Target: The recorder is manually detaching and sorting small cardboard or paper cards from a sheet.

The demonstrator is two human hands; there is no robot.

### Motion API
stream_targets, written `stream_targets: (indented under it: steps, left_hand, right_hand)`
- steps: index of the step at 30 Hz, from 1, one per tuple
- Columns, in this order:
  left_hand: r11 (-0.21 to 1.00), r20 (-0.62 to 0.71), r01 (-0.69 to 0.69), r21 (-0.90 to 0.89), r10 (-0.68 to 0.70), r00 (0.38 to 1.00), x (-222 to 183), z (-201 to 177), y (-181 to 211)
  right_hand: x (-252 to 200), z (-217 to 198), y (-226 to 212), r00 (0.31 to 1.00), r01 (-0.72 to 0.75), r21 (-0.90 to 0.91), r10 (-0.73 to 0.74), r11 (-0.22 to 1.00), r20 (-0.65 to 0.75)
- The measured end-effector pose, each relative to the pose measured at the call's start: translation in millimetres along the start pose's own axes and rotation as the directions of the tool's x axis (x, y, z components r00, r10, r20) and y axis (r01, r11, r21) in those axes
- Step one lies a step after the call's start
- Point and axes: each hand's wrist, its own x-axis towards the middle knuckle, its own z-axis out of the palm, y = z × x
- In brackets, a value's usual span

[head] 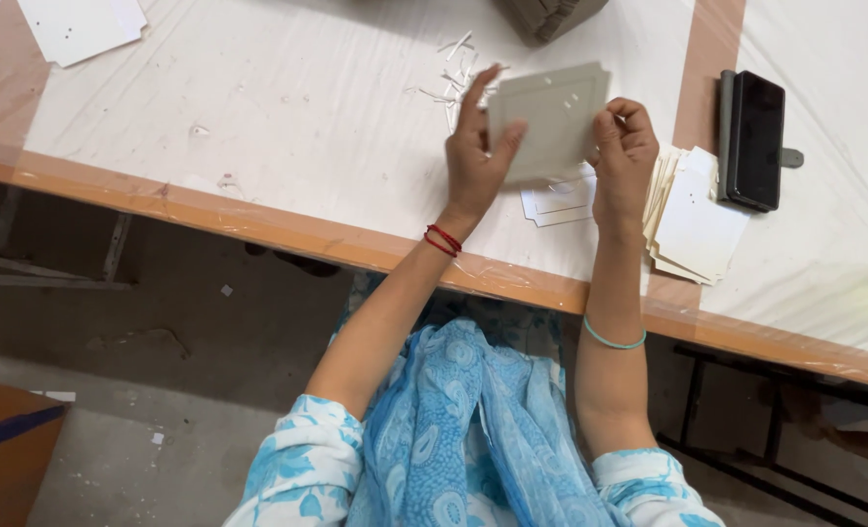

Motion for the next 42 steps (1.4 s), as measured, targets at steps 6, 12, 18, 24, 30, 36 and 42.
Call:
stream_targets:
  steps: [6,12,18,24,30,36,42]
  left_hand:
    - [0.953,-0.654,-0.287,0.101,0.281,0.702,9.5,-35.0,-2.8]
    - [0.941,-0.811,-0.338,0.015,0.209,0.546,9.6,-50.2,-0.2]
    - [0.949,-0.837,-0.306,0.083,0.233,0.495,11.7,-60.5,-7.9]
    - [0.961,-0.838,-0.276,0.029,0.174,0.517,14.3,-56.2,-1.8]
    - [0.955,-0.843,-0.290,0.057,0.202,0.499,21.4,-56.3,-11.2]
    - [0.969,-0.851,-0.234,0.074,0.184,0.493,21.3,-56.9,-5.0]
    - [0.970,-0.844,-0.219,0.108,0.206,0.494,22.0,-56.3,-9.6]
  right_hand:
    - [12.7,7.2,10.7,0.998,-0.008,-0.357,-0.013,0.934,-0.057]
    - [43.3,54.6,18.4,0.919,0.386,-0.622,-0.223,0.681,0.325]
    - [47.0,104.1,13.1,0.858,0.472,-0.749,-0.045,0.465,0.512]
    - [58.1,90.3,38.0,0.903,0.340,-0.743,0.019,0.577,0.428]
    - [38.9,105.7,22.4,0.856,0.488,-0.717,-0.116,0.497,0.503]
    - [49.2,90.4,44.9,0.911,0.379,-0.605,-0.167,0.700,0.376]
    - [58.6,69.4,56.8,0.957,0.245,-0.461,-0.134,0.853,0.259]
